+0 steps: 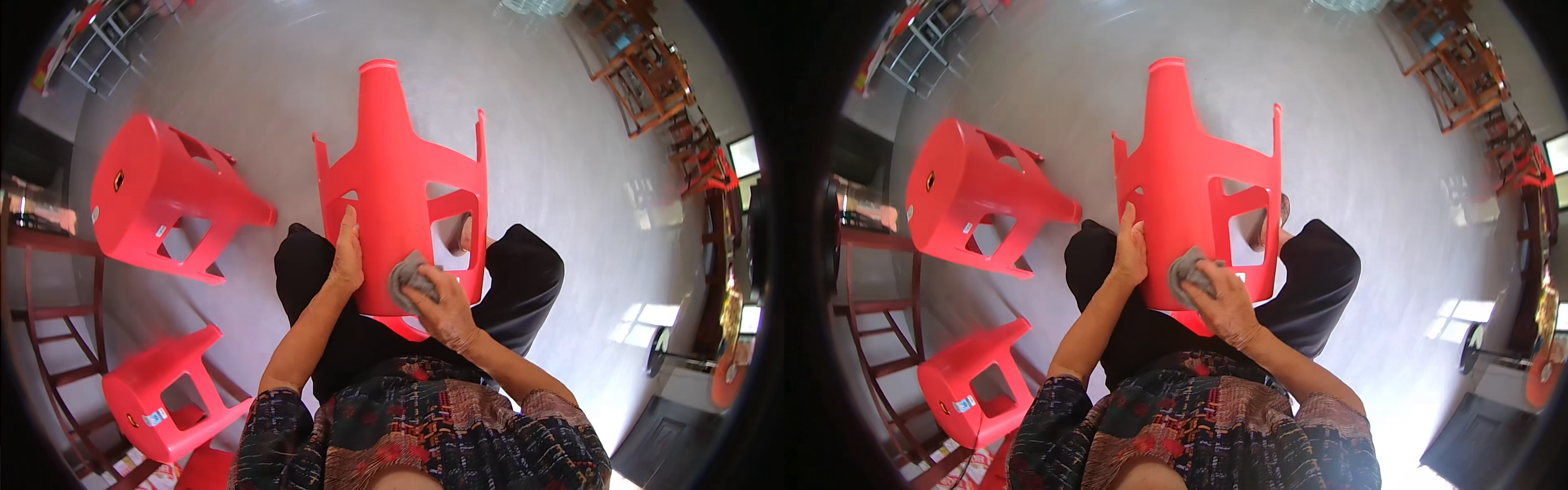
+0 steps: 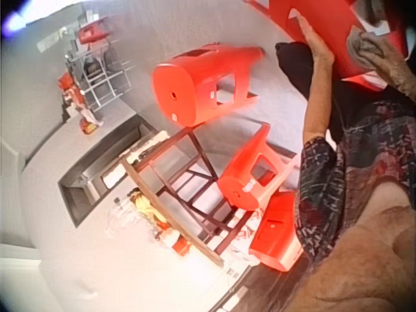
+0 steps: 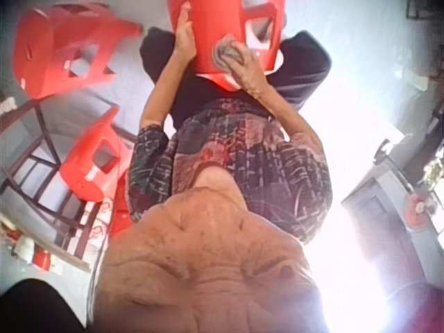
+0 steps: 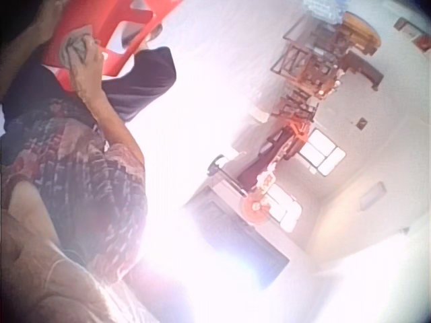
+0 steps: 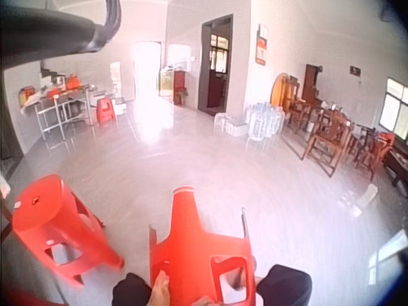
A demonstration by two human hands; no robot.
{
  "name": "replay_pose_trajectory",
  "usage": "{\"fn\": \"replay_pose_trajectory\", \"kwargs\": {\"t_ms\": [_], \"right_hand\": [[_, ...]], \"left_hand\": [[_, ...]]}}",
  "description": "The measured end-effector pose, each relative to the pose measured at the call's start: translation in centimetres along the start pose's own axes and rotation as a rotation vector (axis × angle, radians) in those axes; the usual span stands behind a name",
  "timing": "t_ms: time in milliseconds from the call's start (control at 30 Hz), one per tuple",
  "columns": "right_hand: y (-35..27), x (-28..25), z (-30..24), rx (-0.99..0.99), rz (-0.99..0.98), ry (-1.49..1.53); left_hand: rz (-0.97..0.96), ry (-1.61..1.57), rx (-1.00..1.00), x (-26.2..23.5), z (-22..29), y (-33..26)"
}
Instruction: The person sits on the floor and wipes a red plastic stool with a grey cloth. They clean the top surface, sides, and legs of the stool, rotating it to access all areas. The person then places the stool upright and repeats the wiping process on another red stool.
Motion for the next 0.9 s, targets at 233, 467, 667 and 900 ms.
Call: {"fn": "replay_pose_trajectory", "kwargs": {"t_ms": [233, 467, 667, 900], "right_hand": [[-5.8, -0.3, 9.7, 0.463, 0.086, -0.052], [-11.2, 5.1, 19.3, 1.031, 0.481, 0.636], [-12.3, 13.9, 22.9, 1.125, 0.274, 1.707], [-8.4, 8.8, 20.7, 0.898, 0.209, 1.927]], "left_hand": [[0.003, 0.069, -0.030, 1.2, 1.6, -0.9], [-0.012, 0.027, -0.026, -0.8, 1.7, -0.4], [0.002, 0.069, -0.014, -0.4, 3.0, -0.7], [-0.169, 0.015, 0.055, -1.4, 5.6, -2.3]]}}
Point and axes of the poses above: each hand's wrist, its own y-axis towards the middle knuckle, its own x-axis out of the palm, z = x × y, the point moved 8 cm from there along y, towards the middle knuckle, and after that the axes turned 8 degrees about -z, right-handed, at the moved point
